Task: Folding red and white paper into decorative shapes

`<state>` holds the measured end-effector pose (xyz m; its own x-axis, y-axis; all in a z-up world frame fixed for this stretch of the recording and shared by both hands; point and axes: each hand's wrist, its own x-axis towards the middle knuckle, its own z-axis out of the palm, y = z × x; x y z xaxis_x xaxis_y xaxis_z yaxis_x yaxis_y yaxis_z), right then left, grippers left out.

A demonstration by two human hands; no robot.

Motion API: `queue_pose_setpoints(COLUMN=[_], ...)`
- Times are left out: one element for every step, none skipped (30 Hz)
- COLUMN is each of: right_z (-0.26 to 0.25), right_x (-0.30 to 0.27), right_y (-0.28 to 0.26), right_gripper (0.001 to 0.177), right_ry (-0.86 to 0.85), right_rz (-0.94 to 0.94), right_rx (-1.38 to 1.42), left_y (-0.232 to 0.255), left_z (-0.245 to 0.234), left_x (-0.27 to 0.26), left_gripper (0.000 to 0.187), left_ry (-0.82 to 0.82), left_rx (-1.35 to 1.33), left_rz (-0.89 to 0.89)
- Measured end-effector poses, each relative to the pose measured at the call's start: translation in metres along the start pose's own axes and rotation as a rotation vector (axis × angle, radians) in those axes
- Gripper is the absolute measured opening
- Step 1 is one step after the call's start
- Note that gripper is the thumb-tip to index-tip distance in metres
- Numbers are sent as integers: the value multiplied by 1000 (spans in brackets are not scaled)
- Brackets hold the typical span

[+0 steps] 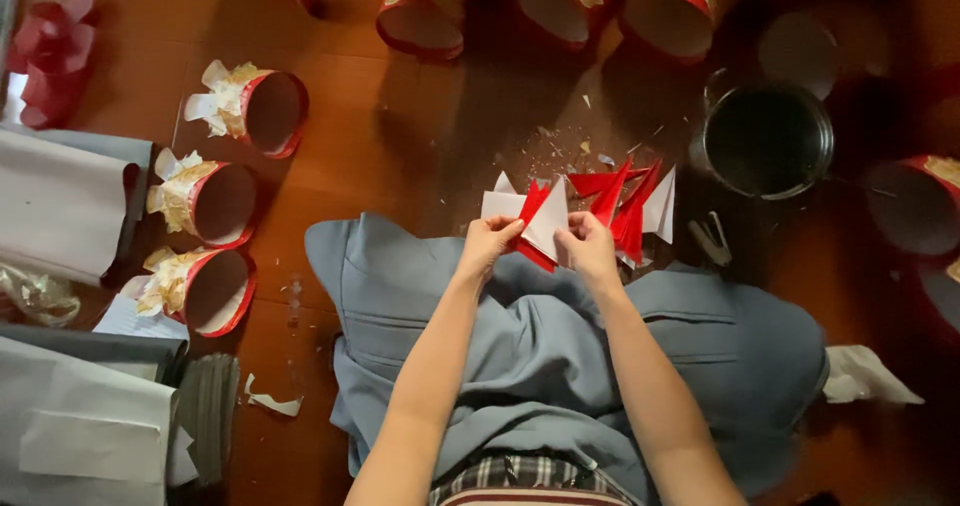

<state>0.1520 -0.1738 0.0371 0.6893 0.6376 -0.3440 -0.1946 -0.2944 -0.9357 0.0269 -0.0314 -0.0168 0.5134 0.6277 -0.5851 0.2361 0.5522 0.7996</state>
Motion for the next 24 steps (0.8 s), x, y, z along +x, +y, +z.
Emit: queue_pose_setpoints(right_z=[1,2,2,3,4,5,5,5,5,6,7,8,6,5,3,2,1,1,2,3,4,7,10,12], right_x=[2,4,5,8,10,13,13,11,9,9,10,11,13,13,14,16,17,19,17,15,14,18,22,27], right_y=[2,3,5,11,17,23,21,19,18,20,22,23,24,25,26,29,31,33,28,23,19,33,48,62], right_gripper=[28,28,27,27,28,29,29,22,17,17,17,18,18,20,21,21,21,21,21,22,22,22,22,21], right_ry=[-6,4,15,9,-8,-25,-31,-16,0,-3,17,40,39,68,98,97,111,125,125,125,125,123,61,-1], right_rz=[-4,10,23,18,46,75,71,35,-3,-4,-13,-23,-28,-60,-92,-95,-130,-165,-168,-153,-138,-141,-124,-110], right_rx=[-1,-11,-22,-25,-42,-58,-61,-215,-369,-370,-411,-452,-453,-481,-508,-508,-470,-433,-434,-359,-283,-283,-227,-170], left_y=[5,8,12,0,-10,-20,-14,-9,-4,-9,-13,-16,-4,8,19,25,30,36,37,38,38,41,44,46], left_z=[-2,-5,-7,-10,-12,-15,-14,-14,-15,-16,-16,-16,-15,-13,-11,-9,-6,-4,-5,-5,-5,-6,-7,-7], left_x=[0,-1,-2,7,17,28,24,20,16,21,26,32,20,7,-6,-10,-14,-18,-20,-22,-25,-25,-27,-28], left_gripper=[33,34,35,35,36,38,38,32,27,27,23,20,20,16,13,13,12,11,11,10,9,9,8,7], left_ry=[5,43,81,85,112,138,143,174,206,209,224,238,239,331,422,424,457,490,491,494,496,498,546,594], left_rx=[-3,-15,-27,-33,-17,-1,-5,2,9,7,39,72,70,213,358,357,376,393,390,326,263,261,261,260], left_rz=[4,21,37,42,50,57,61,80,98,99,140,184,187,284,380,382,495,609,611,595,579,581,613,648])
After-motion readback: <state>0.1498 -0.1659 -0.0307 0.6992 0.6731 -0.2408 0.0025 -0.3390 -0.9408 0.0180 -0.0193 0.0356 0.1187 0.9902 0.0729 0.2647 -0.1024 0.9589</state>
